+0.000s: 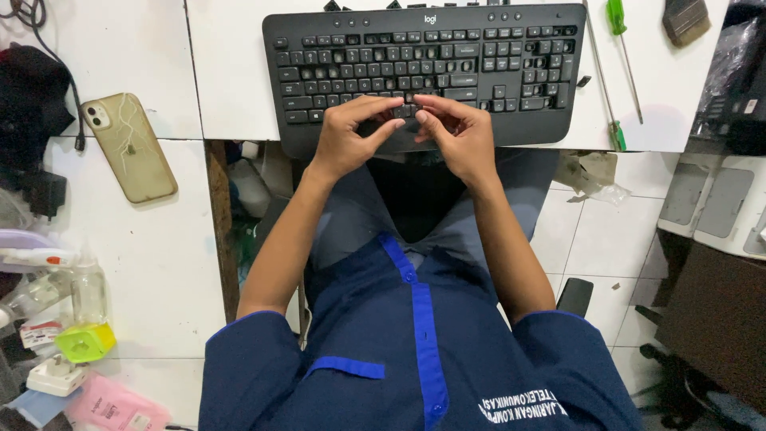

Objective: Attaching individual keycaps to a computer keyboard by hand and occasionally using a screwdriver.

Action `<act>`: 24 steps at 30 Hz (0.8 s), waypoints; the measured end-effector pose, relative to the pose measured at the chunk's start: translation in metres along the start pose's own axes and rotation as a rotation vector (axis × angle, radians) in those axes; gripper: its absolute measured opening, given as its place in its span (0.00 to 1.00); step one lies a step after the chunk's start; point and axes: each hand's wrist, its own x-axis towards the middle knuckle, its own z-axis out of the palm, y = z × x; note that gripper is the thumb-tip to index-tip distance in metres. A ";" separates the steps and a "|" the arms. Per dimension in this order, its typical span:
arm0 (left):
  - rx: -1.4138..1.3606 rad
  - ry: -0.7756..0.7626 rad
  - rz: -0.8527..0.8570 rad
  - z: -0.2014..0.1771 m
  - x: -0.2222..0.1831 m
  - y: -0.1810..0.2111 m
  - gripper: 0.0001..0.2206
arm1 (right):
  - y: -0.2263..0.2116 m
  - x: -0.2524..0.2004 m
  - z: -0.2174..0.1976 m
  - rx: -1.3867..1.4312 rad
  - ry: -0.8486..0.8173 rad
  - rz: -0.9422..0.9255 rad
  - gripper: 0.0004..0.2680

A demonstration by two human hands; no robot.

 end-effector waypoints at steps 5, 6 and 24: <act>0.012 -0.002 0.060 0.003 0.002 0.005 0.16 | -0.016 -0.006 0.002 -0.130 -0.024 -0.099 0.11; 0.017 0.002 0.073 0.003 0.001 0.004 0.15 | -0.016 -0.007 0.004 -0.174 -0.032 -0.127 0.12; -0.022 0.003 0.109 0.004 -0.001 0.000 0.14 | -0.036 -0.012 0.004 -0.335 -0.020 -0.338 0.15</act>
